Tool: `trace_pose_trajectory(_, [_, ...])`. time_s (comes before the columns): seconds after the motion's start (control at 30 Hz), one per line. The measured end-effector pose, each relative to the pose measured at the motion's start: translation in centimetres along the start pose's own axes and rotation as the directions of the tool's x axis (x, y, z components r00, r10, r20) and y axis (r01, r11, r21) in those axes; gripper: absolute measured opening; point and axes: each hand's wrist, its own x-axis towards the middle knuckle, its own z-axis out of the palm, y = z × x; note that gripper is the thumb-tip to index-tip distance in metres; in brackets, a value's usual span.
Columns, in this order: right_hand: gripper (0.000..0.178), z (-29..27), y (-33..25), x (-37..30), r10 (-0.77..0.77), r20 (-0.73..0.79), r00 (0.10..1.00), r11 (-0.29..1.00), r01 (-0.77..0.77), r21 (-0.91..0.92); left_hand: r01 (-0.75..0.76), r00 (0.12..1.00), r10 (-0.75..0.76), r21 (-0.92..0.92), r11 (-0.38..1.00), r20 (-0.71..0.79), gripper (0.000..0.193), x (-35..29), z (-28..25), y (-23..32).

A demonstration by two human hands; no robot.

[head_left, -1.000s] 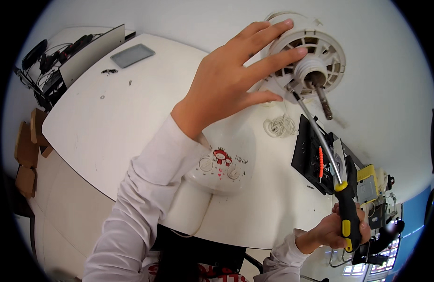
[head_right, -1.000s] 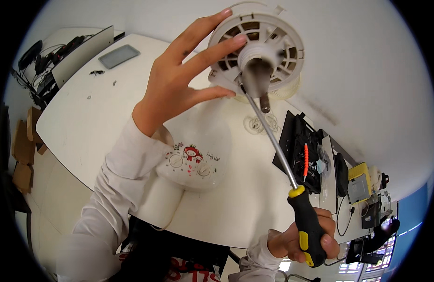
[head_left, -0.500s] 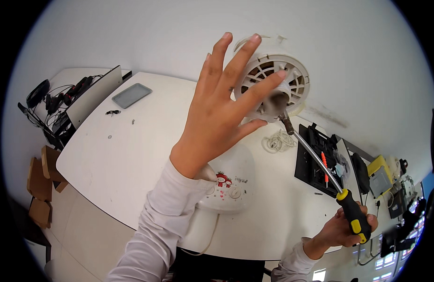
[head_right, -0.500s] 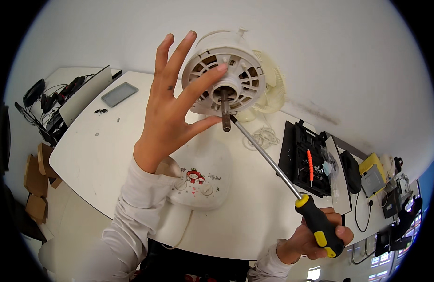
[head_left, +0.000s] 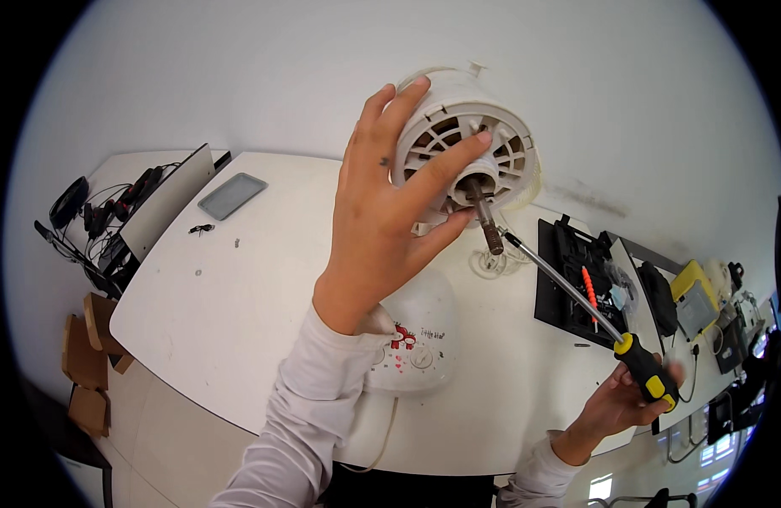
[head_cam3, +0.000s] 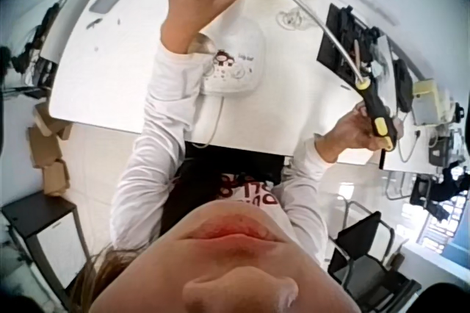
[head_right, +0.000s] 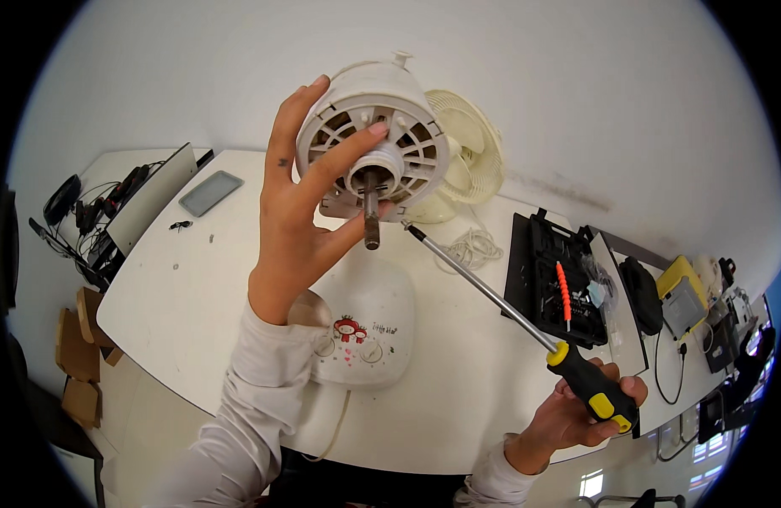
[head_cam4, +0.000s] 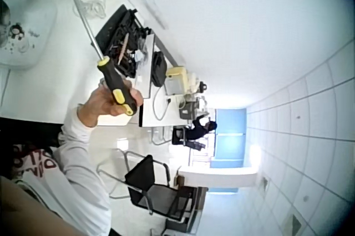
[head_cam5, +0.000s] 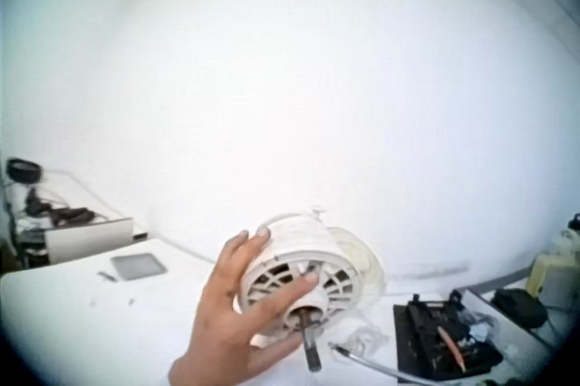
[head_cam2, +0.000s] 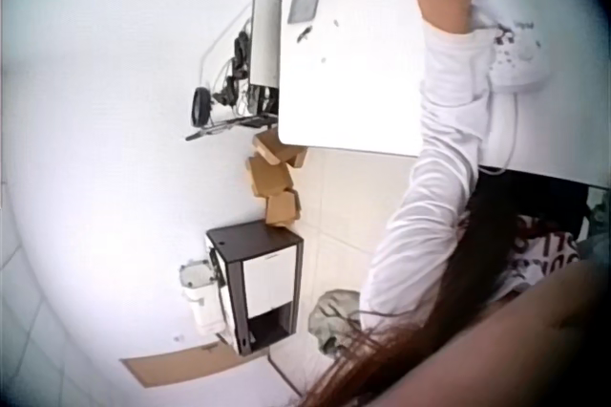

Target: The person uses a screwdriver to fasten screws into the base of a white table fan. They then attach the fan head to the base and secure it with additional screws.

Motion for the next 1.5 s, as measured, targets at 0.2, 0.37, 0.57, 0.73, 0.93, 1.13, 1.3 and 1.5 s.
trace_pose_trajectory(0.2, [0.052,-1.3,0.4,-0.1,-0.029,0.199,0.98,0.991,0.002,0.135,0.057,0.996,-0.064,-0.122,0.991,-0.054,0.055,0.0,0.6,0.0])
trace_pose_trajectory(0.37, [0.055,-0.2,0.1,-0.3,0.018,0.036,0.999,1.0,-0.019,0.023,0.081,0.989,-0.105,-0.217,0.973,-0.102,0.055,0.0,1.0,0.5])
trace_pose_trajectory(0.57, [0.055,-0.3,0.2,-0.3,0.023,0.06,0.998,0.999,-0.025,0.028,0.094,0.982,-0.123,-0.189,0.977,-0.146,0.054,-0.1,1.1,0.6])
trace_pose_trajectory(0.73, [0.055,-0.5,0.3,-0.2,0.001,0.067,0.998,1.0,-0.002,0.01,0.092,0.98,-0.122,-0.19,0.978,-0.155,0.053,0.0,1.1,0.7])
trace_pose_trajectory(0.93, [0.055,0.4,-0.2,-0.5,-0.004,-0.008,1.0,0.999,0.004,-0.037,0.107,0.979,-0.14,-0.211,0.972,-0.148,0.053,0.0,1.1,0.7])
trace_pose_trajectory(1.13, [0.055,0.1,-0.2,-0.4,0.022,0.047,0.999,1.0,-0.021,-0.022,0.1,0.98,-0.13,-0.187,0.977,-0.152,0.055,0.0,1.3,0.6])
trace_pose_trajectory(1.3, [0.055,-0.2,0.0,-0.6,0.015,0.07,0.997,1.0,-0.014,-0.018,0.068,0.977,-0.112,-0.232,0.97,-0.183,0.054,0.0,1.6,0.6])
trace_pose_trajectory(1.5, [0.055,-0.5,0.1,-0.4,0.012,0.073,0.997,1.0,-0.011,-0.019,0.005,0.978,-0.061,-0.265,0.964,-0.2,0.06,0.0,1.9,0.2])
